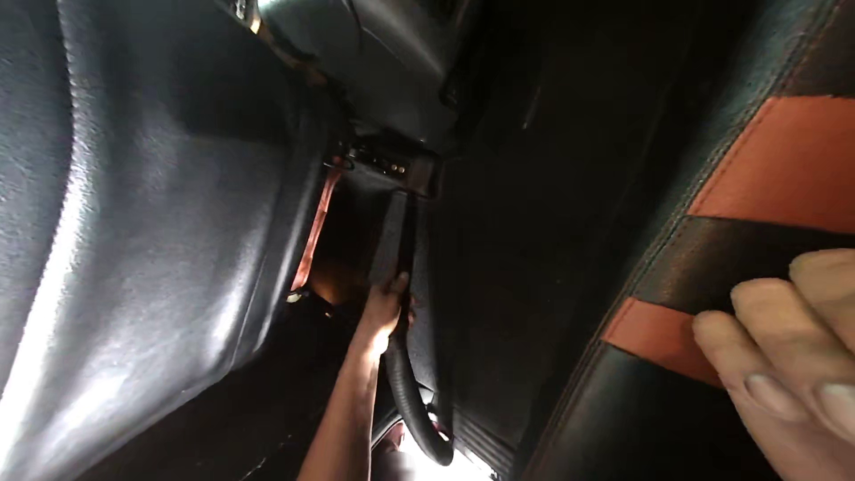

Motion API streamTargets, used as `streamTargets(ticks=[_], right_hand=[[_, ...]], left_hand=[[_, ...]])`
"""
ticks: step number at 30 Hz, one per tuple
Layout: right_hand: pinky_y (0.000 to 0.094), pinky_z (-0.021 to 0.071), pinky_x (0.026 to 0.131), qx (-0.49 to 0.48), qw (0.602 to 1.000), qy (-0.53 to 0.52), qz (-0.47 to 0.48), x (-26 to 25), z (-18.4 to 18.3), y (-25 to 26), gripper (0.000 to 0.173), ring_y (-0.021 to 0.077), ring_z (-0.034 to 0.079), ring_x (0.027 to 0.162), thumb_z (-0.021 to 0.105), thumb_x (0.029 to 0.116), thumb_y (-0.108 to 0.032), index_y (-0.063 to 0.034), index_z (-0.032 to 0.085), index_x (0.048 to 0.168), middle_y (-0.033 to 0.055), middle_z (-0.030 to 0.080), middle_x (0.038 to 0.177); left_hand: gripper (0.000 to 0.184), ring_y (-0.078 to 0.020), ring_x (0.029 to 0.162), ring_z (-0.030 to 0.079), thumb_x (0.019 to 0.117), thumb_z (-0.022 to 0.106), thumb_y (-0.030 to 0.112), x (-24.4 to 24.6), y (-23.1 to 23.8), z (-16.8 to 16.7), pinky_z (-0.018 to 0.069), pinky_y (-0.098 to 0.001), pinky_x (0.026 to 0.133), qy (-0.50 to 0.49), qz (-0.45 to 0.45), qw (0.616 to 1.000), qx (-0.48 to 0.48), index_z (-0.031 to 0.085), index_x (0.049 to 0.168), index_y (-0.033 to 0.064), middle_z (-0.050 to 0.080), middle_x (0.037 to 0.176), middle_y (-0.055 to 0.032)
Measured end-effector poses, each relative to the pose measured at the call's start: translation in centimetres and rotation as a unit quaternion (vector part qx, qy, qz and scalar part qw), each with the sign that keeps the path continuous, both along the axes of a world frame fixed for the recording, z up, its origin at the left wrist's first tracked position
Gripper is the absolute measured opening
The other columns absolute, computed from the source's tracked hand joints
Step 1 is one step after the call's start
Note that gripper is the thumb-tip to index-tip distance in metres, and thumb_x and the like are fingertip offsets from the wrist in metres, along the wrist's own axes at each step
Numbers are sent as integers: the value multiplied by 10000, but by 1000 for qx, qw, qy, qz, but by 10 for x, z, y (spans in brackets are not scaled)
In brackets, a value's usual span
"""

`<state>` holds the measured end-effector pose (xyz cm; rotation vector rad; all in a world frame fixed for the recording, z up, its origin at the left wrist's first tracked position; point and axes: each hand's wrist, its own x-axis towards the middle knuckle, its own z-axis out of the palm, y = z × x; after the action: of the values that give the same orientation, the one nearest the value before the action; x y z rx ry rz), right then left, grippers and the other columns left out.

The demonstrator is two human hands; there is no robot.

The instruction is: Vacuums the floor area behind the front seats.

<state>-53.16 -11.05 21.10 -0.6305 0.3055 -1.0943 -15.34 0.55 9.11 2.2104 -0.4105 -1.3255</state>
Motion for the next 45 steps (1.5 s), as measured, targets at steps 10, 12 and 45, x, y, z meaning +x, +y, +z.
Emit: streamTargets(ticks=[10, 12, 45], right_hand=[[283, 583, 716, -39, 999, -25, -18, 6, -4, 1, 302, 153, 681, 784, 600, 1024, -260, -65, 656, 1247, 62, 701, 933], [282, 589, 710, -28, 999, -34, -18, 5, -5, 1, 296, 159, 689, 783, 610, 1018, -245, -54, 662, 1237, 70, 705, 927], [278, 570, 702, -50, 997, -33, -44, 10, -3, 2, 303, 133, 659, 773, 587, 1032, -279, -61, 658, 1231, 50, 688, 934]], left_hand=[[371, -179, 553, 589, 1103, 380, 421, 38, -160, 8, 533, -345, 473, 81, 160, 970, -166, 544, 1171, 95, 618, 780, -80], [351, -195, 598, 613, 1115, 371, 383, 6, -194, -2, 557, -374, 523, 75, 208, 954, -204, 471, 1294, 97, 599, 803, -83], [619, -185, 542, 621, 1082, 528, 328, -71, -36, -38, 574, -359, 477, -24, -214, 973, -81, 269, 1642, 278, 698, 928, -93]])
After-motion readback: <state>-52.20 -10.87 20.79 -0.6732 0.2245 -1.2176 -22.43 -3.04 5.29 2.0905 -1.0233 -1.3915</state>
